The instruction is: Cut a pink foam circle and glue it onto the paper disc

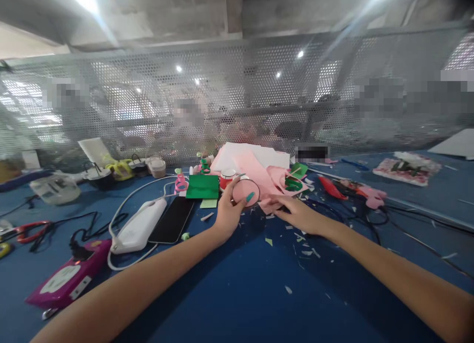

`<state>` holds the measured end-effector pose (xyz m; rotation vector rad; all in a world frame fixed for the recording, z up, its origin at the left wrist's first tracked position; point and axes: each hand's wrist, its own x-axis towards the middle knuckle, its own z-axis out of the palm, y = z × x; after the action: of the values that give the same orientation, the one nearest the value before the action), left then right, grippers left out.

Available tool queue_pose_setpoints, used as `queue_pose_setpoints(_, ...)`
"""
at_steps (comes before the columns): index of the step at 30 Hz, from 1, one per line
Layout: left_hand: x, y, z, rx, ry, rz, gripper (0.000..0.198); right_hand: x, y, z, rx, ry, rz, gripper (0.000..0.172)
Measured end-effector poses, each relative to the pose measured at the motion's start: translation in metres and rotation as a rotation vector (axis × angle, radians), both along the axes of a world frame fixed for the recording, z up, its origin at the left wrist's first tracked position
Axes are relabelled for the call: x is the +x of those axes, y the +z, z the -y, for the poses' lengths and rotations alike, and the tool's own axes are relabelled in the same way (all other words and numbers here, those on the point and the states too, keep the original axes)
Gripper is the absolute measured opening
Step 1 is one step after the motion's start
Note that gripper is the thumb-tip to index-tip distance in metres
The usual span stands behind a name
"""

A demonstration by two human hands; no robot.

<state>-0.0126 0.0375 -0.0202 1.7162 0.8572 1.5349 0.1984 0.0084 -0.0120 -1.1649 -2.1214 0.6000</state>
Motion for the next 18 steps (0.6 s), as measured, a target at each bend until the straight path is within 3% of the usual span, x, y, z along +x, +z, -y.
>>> queue_pose_setpoints(4, 0.002, -0.002, 0.003, -0.038, -0.092, -0.005, 0.059, 0.014, -0.013, -0.017, 0.156, -0.01, 0.147, 0.04)
queue_pose_setpoints(7, 0.003, -0.001, 0.009, -0.02, -0.155, -0.14, 0.057, 0.018, -0.017, -0.025, 0.312, -0.001, 0.263, 0.04)
queue_pose_setpoints(9, 0.004, 0.0, 0.013, -0.022, -0.217, -0.247, 0.057, 0.019, -0.014, -0.027, 0.396, -0.088, 0.366, 0.037)
queue_pose_setpoints(14, 0.005, 0.005, 0.015, -0.044, -0.337, -0.337, 0.056, 0.032, 0.006, -0.021, 0.421, -0.482, 0.449, 0.024)
queue_pose_setpoints(16, 0.006, 0.006, 0.014, -0.065, -0.352, -0.325, 0.056, 0.047, 0.013, -0.02, 0.405, -0.698, 0.438, 0.03)
queue_pose_setpoints(18, 0.006, 0.007, 0.012, -0.092, -0.36, -0.322, 0.056, 0.069, 0.018, -0.021, 0.345, -1.034, 0.446, 0.046)
